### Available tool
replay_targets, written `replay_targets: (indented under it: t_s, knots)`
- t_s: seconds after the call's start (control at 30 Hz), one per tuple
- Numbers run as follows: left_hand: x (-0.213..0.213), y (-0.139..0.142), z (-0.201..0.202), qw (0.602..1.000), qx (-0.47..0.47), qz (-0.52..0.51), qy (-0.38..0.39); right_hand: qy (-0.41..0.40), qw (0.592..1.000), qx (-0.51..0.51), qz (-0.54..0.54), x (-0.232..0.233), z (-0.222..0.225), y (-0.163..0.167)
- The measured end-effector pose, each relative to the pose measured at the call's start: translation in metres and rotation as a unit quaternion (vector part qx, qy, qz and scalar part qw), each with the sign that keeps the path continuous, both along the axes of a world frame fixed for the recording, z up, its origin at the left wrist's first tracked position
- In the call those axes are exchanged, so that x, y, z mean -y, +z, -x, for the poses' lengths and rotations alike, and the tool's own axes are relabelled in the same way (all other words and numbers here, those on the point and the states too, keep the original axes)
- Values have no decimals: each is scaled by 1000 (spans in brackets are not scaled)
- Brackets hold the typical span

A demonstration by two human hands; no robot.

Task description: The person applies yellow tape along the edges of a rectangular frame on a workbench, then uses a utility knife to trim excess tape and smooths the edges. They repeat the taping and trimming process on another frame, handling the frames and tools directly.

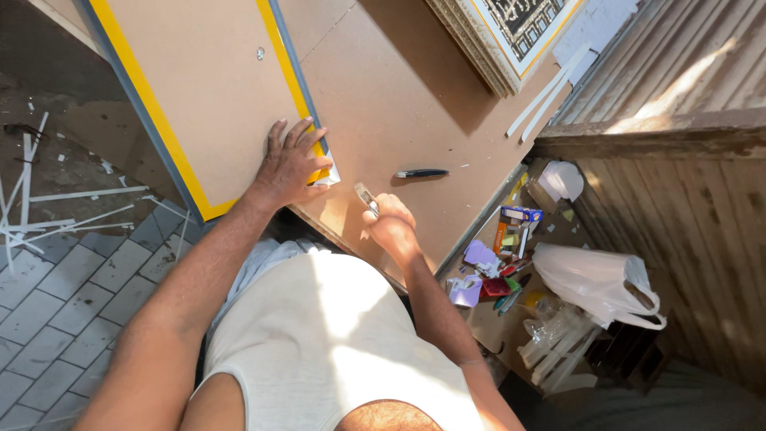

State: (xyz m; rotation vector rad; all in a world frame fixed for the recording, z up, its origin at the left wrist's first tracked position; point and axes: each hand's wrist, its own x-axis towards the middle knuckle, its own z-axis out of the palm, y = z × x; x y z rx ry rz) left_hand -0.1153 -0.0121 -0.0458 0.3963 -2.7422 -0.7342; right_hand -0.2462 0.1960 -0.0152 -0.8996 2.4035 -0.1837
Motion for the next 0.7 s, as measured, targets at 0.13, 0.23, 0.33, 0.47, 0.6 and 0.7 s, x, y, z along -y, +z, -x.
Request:
replay_targets:
  t_s: [0.13,0.23,0.33,0.47,0.6,0.7]
  knots:
    - [3,0,-5,999,-28,-19,9,21,997,70,32,33,-9,14]
    - [4,-1,-7,1000,-8,-8,8,47,997,53,-35,55,-17,15]
    - [5,1,-9,1000,-13,5,12,59,990,53,-114,63,-20,10]
    - [4,7,-11,1000,9,-1,17,57,998,-1,24,58,-27,-1]
    - [8,21,-10,999,34,-17,8,77,994,-35,68,55,-31,-4]
    - [15,29,-18,996,-3,-86,20,40,991,-107,68,38,-36,-2]
